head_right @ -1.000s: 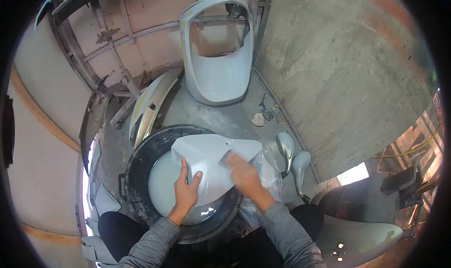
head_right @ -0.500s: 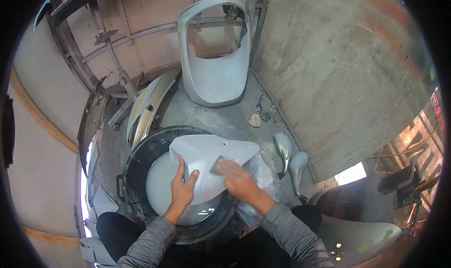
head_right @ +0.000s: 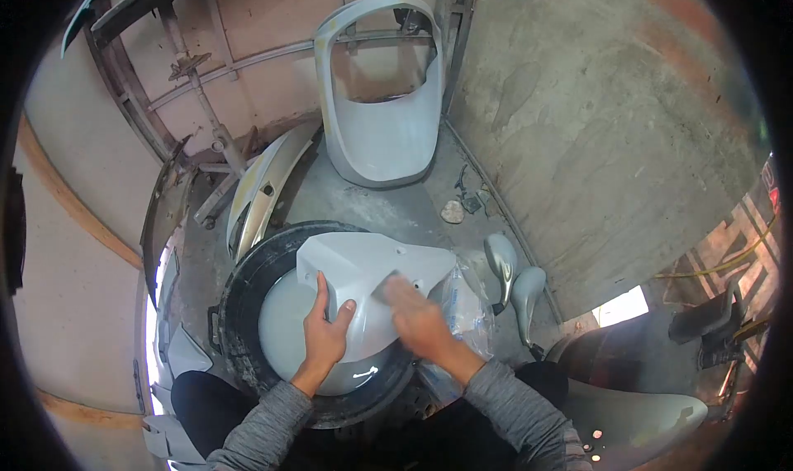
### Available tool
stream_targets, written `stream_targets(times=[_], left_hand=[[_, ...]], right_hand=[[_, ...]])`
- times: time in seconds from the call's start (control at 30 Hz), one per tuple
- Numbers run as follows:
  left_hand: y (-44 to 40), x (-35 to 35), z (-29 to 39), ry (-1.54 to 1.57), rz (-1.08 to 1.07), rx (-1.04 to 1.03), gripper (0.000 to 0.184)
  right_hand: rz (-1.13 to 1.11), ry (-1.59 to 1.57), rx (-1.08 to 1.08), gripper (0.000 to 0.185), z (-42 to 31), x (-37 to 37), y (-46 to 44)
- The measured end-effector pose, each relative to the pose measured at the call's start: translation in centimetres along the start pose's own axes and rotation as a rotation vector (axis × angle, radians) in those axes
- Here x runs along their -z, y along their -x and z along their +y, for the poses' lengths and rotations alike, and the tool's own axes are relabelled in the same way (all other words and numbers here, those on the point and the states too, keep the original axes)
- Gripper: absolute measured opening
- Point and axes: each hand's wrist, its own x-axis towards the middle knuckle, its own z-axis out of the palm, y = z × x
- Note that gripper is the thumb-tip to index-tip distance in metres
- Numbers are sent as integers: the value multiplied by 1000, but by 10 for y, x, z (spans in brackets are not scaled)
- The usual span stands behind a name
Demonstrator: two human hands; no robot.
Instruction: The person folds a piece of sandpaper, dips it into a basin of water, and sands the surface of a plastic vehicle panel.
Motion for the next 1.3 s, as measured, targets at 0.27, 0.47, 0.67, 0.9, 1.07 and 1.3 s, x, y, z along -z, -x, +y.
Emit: stream_targets(times=[0.27, 0.47, 0.67, 0.9, 1.07, 1.3], left_hand=[[-3, 4, 4, 13, -23, 48, 79], [-9, 7, -2, -32, -40, 81, 77], [-18, 7, -35, 31, -27, 58, 75], [-26, 7, -49, 135, -70, 193, 75], [-26, 7, -50, 151, -63, 186, 75], [-21, 3, -40, 59, -14, 128, 74]], right_hand=[[-59, -94, -39, 35, -11, -4, -1], [-35, -197, -666, 39, 42, 1, -10], [-143, -47, -133, 38, 18, -3, 7], [-299, -80, 84, 36, -15, 8, 12], [-4, 93, -332, 38, 51, -3, 14], [1, -1, -352, 35, 53, 1, 17]])
